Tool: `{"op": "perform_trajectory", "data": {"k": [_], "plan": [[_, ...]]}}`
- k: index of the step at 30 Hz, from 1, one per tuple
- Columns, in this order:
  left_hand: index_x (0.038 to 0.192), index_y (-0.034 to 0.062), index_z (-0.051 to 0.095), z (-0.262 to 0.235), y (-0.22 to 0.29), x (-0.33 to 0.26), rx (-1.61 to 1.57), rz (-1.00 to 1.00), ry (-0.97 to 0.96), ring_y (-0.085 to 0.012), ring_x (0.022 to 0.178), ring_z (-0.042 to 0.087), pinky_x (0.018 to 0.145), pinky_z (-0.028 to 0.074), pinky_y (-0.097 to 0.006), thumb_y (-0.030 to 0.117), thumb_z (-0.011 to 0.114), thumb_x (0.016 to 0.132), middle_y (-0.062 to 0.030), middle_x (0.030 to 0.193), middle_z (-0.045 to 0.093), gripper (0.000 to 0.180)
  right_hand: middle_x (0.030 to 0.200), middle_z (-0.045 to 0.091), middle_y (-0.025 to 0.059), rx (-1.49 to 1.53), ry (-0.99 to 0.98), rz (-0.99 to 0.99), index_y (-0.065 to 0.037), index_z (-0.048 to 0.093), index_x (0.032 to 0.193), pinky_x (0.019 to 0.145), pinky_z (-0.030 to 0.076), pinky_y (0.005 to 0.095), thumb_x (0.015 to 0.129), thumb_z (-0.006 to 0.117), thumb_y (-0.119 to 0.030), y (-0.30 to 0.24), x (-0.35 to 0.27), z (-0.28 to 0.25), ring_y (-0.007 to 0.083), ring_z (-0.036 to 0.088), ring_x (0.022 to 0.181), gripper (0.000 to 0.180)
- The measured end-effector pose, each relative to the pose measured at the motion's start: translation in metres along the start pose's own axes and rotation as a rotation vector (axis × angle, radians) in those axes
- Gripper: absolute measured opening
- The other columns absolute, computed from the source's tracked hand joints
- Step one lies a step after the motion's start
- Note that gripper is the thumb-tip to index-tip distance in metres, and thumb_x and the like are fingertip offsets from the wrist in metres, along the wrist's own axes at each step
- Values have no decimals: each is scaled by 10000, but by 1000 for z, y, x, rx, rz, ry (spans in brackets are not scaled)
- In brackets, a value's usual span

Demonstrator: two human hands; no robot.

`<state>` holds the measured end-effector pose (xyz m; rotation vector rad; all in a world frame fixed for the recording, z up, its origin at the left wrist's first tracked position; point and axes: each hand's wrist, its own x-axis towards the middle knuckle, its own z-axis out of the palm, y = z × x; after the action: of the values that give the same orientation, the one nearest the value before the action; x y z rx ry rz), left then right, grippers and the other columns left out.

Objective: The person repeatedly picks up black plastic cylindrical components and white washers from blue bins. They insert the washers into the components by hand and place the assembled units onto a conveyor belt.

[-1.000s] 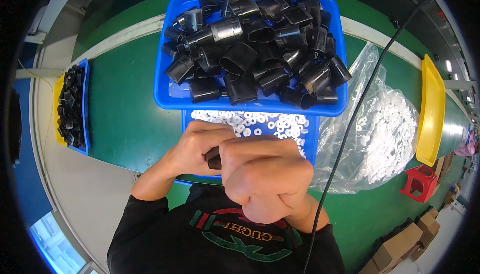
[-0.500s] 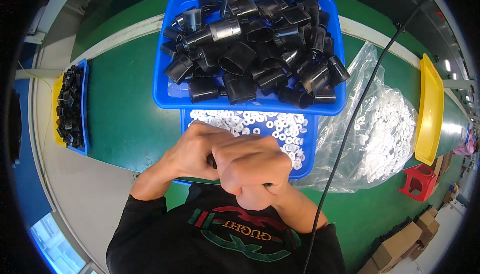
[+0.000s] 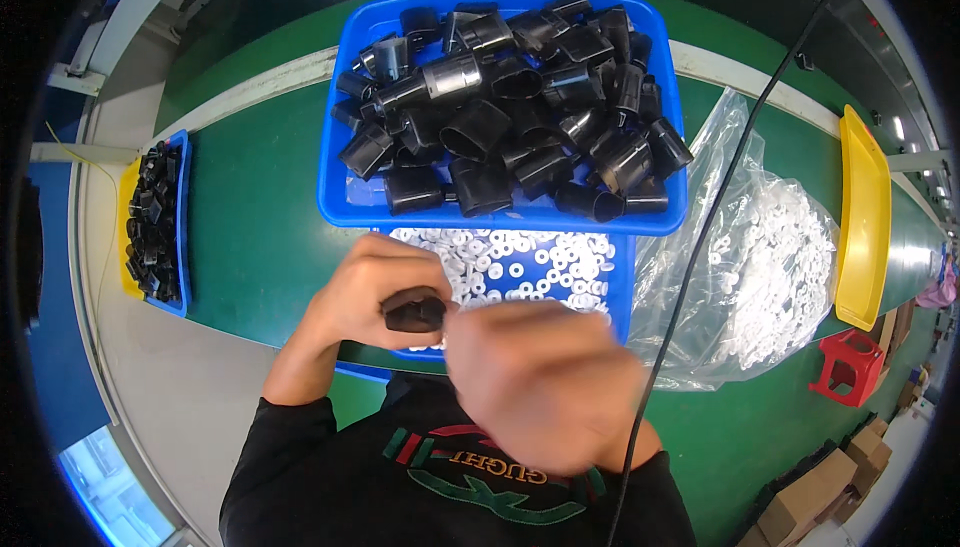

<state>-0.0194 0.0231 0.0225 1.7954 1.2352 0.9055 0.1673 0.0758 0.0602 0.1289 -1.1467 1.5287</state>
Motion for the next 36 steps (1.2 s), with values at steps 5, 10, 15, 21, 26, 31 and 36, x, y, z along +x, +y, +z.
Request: {"op": "perform_trajectory", "data": {"k": [5, 10, 15, 21, 26, 31, 36], "plan": [[763, 46, 607, -13, 13, -9, 66, -42, 100, -267, 560, 571, 521, 442, -334, 102, 773, 603, -70, 642, 567, 238, 596, 570, 60, 76, -105, -54, -60, 548, 676, 404, 329, 260, 854, 615, -16, -40, 22, -18, 163, 468, 483, 196], [718, 53, 601, -18, 19, -17, 129, -11, 192, -249, 519, 549, 489, 409, -318, 59, 763, 582, -60, 603, 550, 212, 663, 653, 103, 1, -327, 163, -19, 664, 754, 402, 364, 272, 881, 636, -94, -37, 22, -46, 167, 534, 495, 150], [652, 52, 602, -22, 30, -16, 234, -43, 214, -200, 461, 533, 454, 371, -287, 66, 760, 596, -51, 569, 550, 168, 680, 657, 126, -460, -254, 254, 15, 688, 817, 403, 396, 295, 859, 649, -197, -34, 9, -36, 192, 570, 488, 219], [816, 8, 642, -56, 22, -19, 131, -81, 374, -160, 545, 590, 495, 436, -266, 588, 654, 749, -62, 627, 589, 583, 626, 509, 9, -1549, -540, 299, -101, 645, 857, 488, 472, 322, 748, 716, -141, -3, -31, -59, 194, 588, 548, 137], [942, -12, 649, -107, 13, 1, 405, -364, 695, -136, 552, 499, 526, 390, -298, 465, 426, 967, -70, 610, 546, 528, 732, 523, 19, -1673, -527, 174, -120, 642, 877, 489, 474, 301, 784, 735, -258, 15, -47, -67, 158, 586, 553, 191], [1088, -22, 622, -176, -70, 37, 692, -475, 756, -316, 758, 642, 733, 498, -401, 395, 635, 907, -193, 834, 669, 456, 715, 483, 9, -1631, -525, 103, -164, 667, 861, 487, 465, 295, 750, 752, -214, 19, -50, -69, 157, 567, 554, 148], [1178, 56, 632, -197, -149, 103, 799, -504, 469, -402, 1072, 590, 943, 457, -471, 419, 709, 826, -247, 1167, 626, 511, 757, 509, 17, -1610, -537, 80, -131, 639, 814, 529, 487, 288, 701, 668, -158, 14, -54, -78, 158, 591, 629, 119]]}}
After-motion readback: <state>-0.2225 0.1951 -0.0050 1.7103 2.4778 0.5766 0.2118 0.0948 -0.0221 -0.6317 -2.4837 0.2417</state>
